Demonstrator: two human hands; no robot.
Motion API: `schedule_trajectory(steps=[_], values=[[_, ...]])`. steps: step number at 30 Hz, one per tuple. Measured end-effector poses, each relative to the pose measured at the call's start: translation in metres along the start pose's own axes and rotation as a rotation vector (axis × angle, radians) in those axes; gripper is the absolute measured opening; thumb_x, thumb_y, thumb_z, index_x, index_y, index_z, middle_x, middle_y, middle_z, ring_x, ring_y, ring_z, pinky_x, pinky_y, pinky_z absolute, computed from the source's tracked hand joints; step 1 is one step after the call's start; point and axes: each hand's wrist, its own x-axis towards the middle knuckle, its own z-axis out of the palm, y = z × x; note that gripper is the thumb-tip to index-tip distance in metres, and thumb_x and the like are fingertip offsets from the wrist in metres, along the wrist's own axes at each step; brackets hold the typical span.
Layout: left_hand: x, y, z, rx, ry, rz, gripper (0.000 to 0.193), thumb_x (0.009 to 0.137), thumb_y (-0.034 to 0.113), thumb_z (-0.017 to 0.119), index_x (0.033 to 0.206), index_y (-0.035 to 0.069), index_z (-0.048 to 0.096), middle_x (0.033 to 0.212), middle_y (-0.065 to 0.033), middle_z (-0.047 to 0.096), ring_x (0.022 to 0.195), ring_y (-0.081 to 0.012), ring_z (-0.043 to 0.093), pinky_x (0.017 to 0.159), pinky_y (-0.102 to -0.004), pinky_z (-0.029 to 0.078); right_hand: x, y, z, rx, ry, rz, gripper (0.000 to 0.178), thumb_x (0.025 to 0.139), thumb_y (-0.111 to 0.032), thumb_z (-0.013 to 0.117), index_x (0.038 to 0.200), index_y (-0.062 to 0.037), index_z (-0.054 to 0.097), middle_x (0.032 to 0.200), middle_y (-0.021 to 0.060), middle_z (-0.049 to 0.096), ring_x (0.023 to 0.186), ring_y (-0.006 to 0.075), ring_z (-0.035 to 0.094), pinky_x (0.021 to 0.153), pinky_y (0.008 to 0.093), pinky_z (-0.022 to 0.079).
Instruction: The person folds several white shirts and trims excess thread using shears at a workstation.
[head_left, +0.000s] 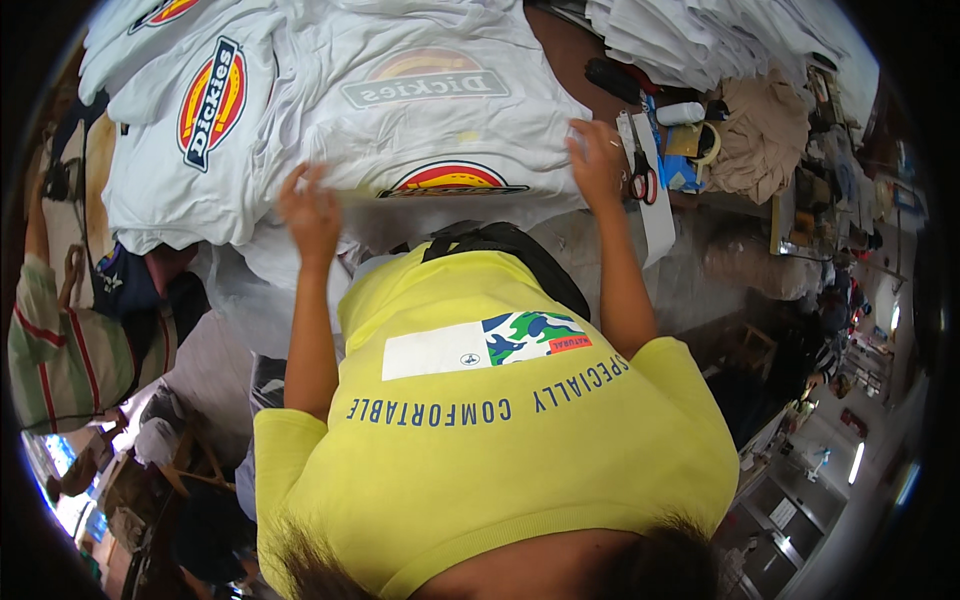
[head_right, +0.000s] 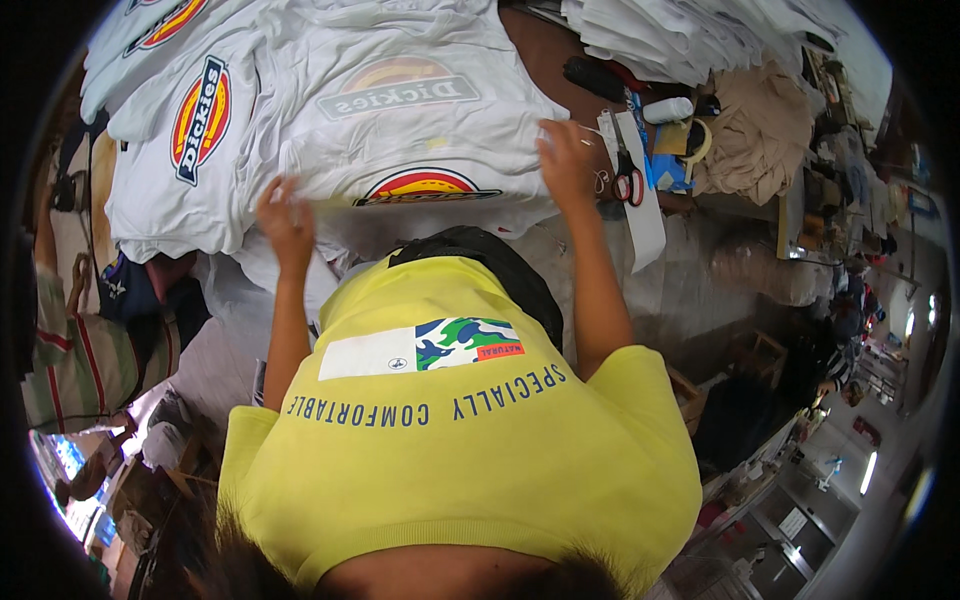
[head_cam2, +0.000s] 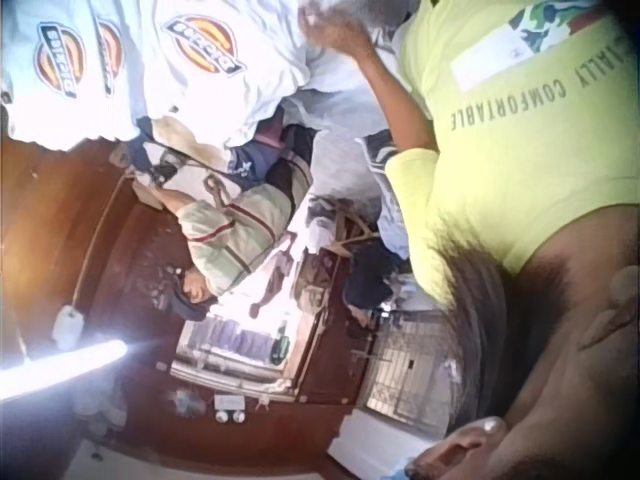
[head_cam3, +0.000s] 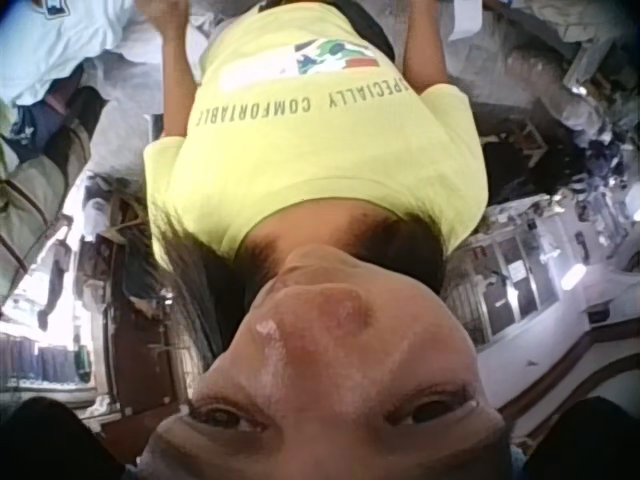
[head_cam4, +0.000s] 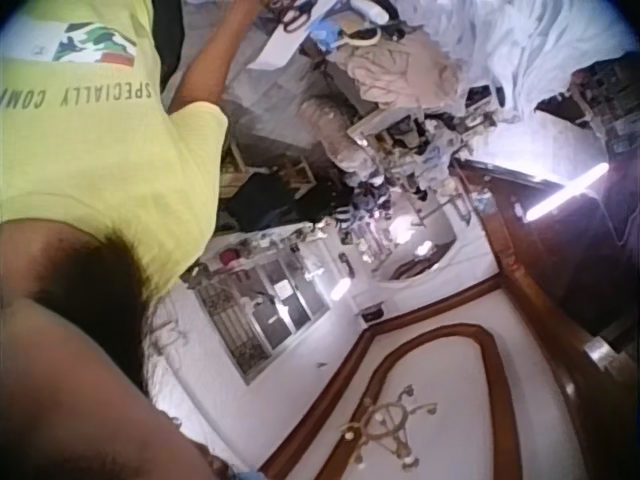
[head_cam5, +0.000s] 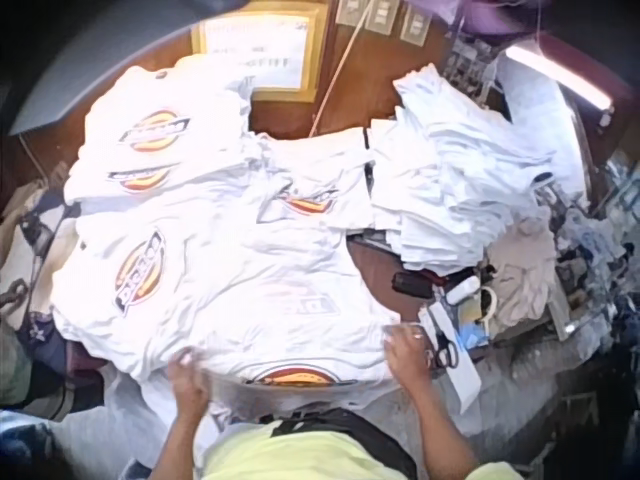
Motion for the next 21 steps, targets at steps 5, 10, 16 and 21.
schedule_trajectory(steps=[5,10,16,21], values=[[-0.019,-0.053,-0.031,-0.303,0.052,-0.574,0.027,0.08,0.0,0.05,0.106,0.001,0.054,0.1,-0.0091,0.058,0.087,-0.015,0.054,0.074,-0.0248,0.043,-0.061,0.068,-0.004,0.485,0.1,0.513,0.019,0.077,-0.005,0.06,0.096,-0.0055,0.059,0.077,0.004,0.058,0.067,0.0115,0.054,0.058,0.0238,0.044],[-0.004,-0.053,-0.017,-0.686,-0.064,-0.664,0.021,0.085,0.008,0.052,0.103,-0.001,0.055,0.09,-0.0052,0.06,0.078,-0.0093,0.055,0.067,-0.0205,0.043,-0.062,0.065,0.013,0.719,0.057,0.584,0.02,0.082,-0.017,0.062,0.095,-0.0028,0.058,0.071,-0.0034,0.052,0.059,0.0028,0.047,0.053,0.0172,0.039],[0.026,-0.018,-0.006,-0.699,-0.266,-0.917,0.033,0.085,0.029,0.058,0.099,0.0,0.056,0.076,-0.0015,0.059,0.066,-0.0075,0.055,0.059,-0.0192,0.04,-0.028,0.029,0.013,0.787,-0.052,0.687,0.031,0.081,-0.03,0.063,0.093,-0.0021,0.058,0.07,-0.0027,0.051,0.058,0.0069,0.046,0.053,0.0209,0.039],[0.043,-0.007,-0.01,-0.707,-0.568,-1.023,0.034,0.083,0.032,0.059,0.098,0.002,0.056,0.076,-0.0021,0.059,0.065,-0.0095,0.055,0.062,-0.0228,0.043,-0.024,0.04,0.018,0.415,-0.414,0.501,0.034,0.079,-0.032,0.065,0.09,-0.001,0.058,0.074,0.0011,0.055,0.061,0.0116,0.05,0.059,0.0246,0.043]])
